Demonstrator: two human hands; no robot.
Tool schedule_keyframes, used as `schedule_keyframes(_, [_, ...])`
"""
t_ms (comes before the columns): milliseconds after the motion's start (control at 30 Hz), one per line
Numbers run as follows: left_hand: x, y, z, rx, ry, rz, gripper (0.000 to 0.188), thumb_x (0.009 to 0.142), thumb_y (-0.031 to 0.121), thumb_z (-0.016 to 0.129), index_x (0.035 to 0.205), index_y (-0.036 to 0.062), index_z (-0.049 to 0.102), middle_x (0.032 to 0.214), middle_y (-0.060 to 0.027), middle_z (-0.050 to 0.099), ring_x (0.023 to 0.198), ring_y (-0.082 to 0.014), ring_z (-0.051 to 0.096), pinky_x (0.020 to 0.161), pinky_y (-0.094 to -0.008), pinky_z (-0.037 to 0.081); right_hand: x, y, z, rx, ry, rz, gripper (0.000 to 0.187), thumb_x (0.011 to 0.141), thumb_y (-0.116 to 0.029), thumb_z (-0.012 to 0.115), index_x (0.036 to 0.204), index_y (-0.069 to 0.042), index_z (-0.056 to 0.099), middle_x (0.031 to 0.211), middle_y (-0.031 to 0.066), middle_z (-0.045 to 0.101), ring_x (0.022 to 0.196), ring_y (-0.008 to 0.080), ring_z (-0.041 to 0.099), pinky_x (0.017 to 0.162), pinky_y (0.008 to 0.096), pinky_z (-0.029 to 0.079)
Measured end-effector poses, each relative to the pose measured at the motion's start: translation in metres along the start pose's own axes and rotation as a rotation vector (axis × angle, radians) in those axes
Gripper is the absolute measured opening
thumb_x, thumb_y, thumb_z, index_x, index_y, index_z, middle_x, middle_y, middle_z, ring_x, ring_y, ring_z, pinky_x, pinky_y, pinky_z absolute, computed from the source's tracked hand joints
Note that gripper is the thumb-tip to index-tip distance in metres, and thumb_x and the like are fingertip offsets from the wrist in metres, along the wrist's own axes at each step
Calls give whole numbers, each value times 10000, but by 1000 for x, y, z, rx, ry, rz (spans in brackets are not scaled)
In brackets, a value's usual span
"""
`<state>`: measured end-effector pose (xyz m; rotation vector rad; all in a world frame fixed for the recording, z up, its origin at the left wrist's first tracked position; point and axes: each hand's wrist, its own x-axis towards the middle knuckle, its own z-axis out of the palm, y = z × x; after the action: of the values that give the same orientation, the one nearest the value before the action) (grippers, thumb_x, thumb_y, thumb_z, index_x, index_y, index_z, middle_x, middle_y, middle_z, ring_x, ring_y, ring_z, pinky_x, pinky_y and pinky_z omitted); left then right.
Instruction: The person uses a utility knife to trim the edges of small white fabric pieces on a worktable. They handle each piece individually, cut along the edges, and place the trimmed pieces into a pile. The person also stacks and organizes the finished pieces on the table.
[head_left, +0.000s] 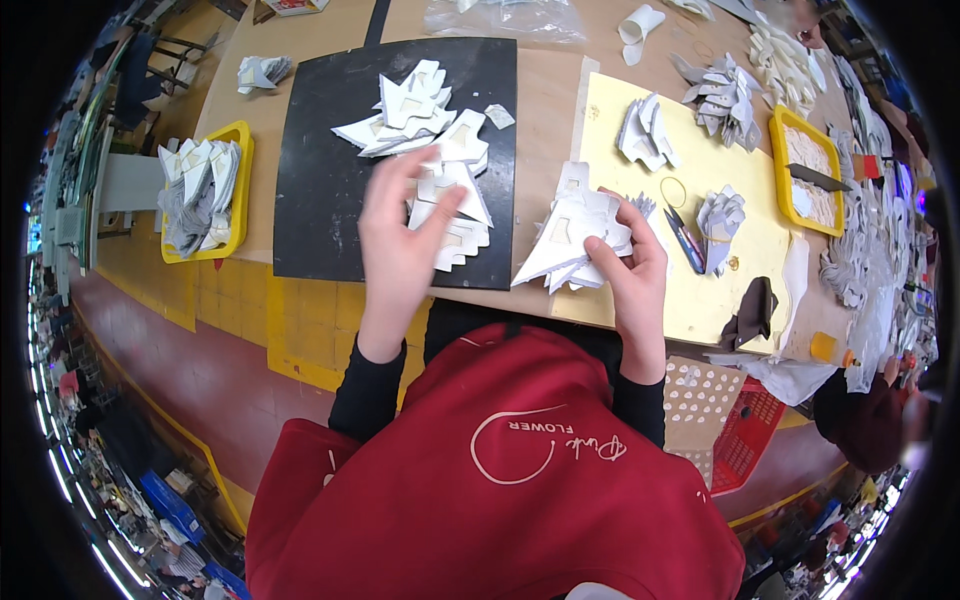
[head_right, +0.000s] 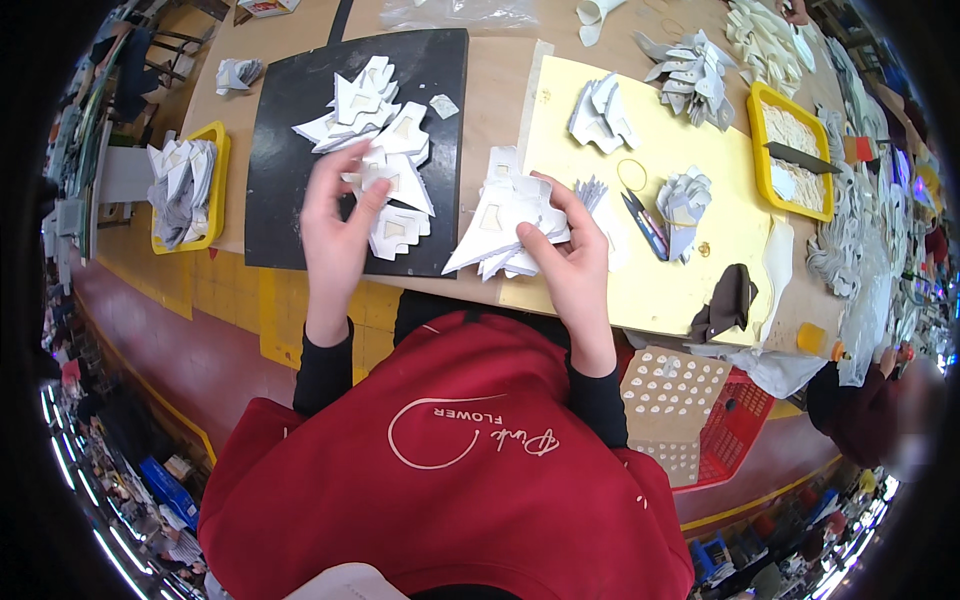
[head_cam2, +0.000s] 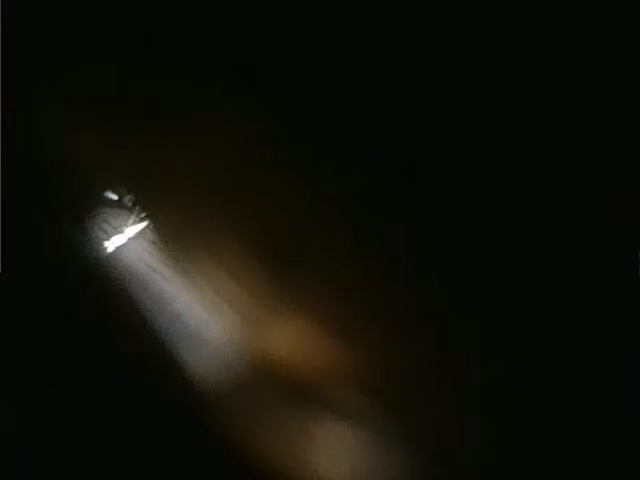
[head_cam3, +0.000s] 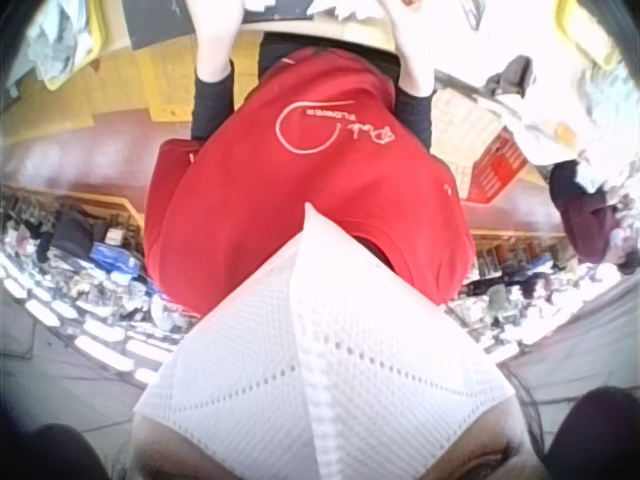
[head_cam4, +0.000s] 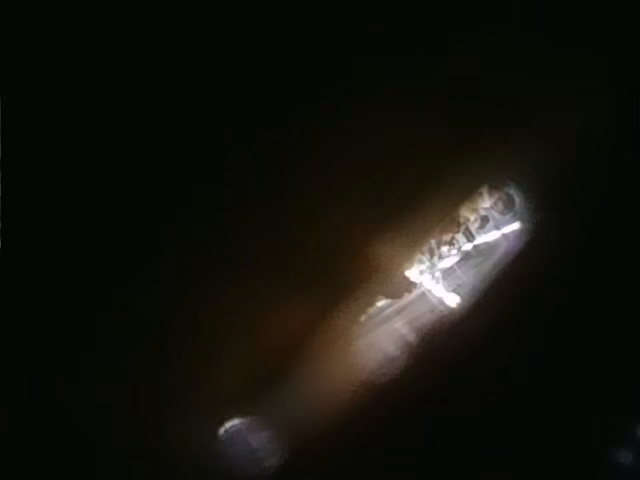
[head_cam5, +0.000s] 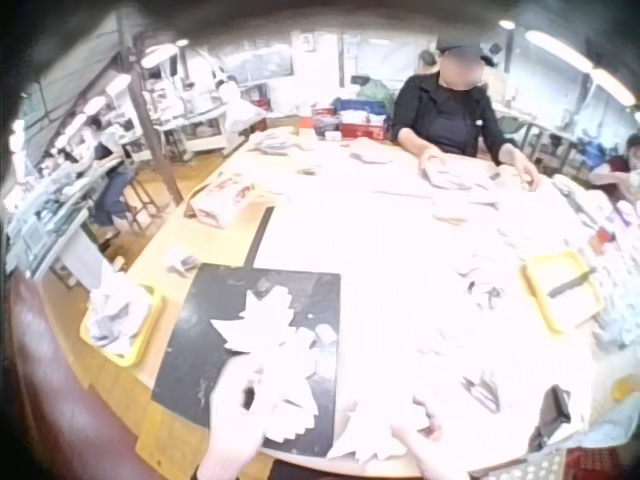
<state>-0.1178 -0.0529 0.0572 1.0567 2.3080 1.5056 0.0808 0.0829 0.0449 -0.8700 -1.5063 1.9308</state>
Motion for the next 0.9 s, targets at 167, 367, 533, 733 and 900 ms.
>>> schedule_keyframes(167, [-25, 31, 47, -475, -497, -144, 441, 889, 42, 671, 1317, 30, 564, 1275, -112, 609, 1105, -217, 611, 942, -336, 482, -11, 11, 9, -36, -48, -104, 524, 906, 22, 636, 1406, -7, 480, 1300, 94, 570, 1221, 173, 527, 1013, 313, 449])
schedule_keyframes(367, [-29, 11, 69, -67, -500, 205, 414, 843, -7, 654, 1247, 17, 573, 1138, -146, 578, 1060, -321, 614, 897, -384, 502, -16, 26, -6, -416, -4, -355, 571, 871, 16, 655, 1410, -17, 471, 1404, 173, 503, 1294, 311, 507, 1071, 385, 408])
schedule_keyframes(533, [-30, 18, 69, -70, -485, 137, 403, 807, -17, 651, 1204, 2, 584, 1148, -148, 539, 1096, -342, 548, 930, -417, 468, -18, 22, -7, -613, -98, -403, 572, 881, -4, 643, 1422, -13, 457, 1437, 199, 460, 1342, 365, 453, 1097, 410, 379])
schedule_keyframes(733, [-31, 16, 71, 145, -350, 294, 415, 791, 32, 710, 1186, -1, 588, 1138, -154, 543, 1083, -348, 537, 941, -427, 456, -10, 34, -2, -412, 50, -327, 400, 977, -73, 556, 1363, 11, 500, 1388, 209, 490, 1281, 333, 496, 1066, 389, 391])
schedule_keyframes(900, [-28, 3, 68, 137, -430, 277, 364, 791, 65, 732, 1124, 2, 600, 1094, -164, 575, 1105, -363, 524, 949, -437, 440, -8, 27, -1, -380, 120, -305, 260, 976, -52, 565, 1221, 26, 604, 1230, 185, 616, 1150, 291, 600, 981, 354, 460])
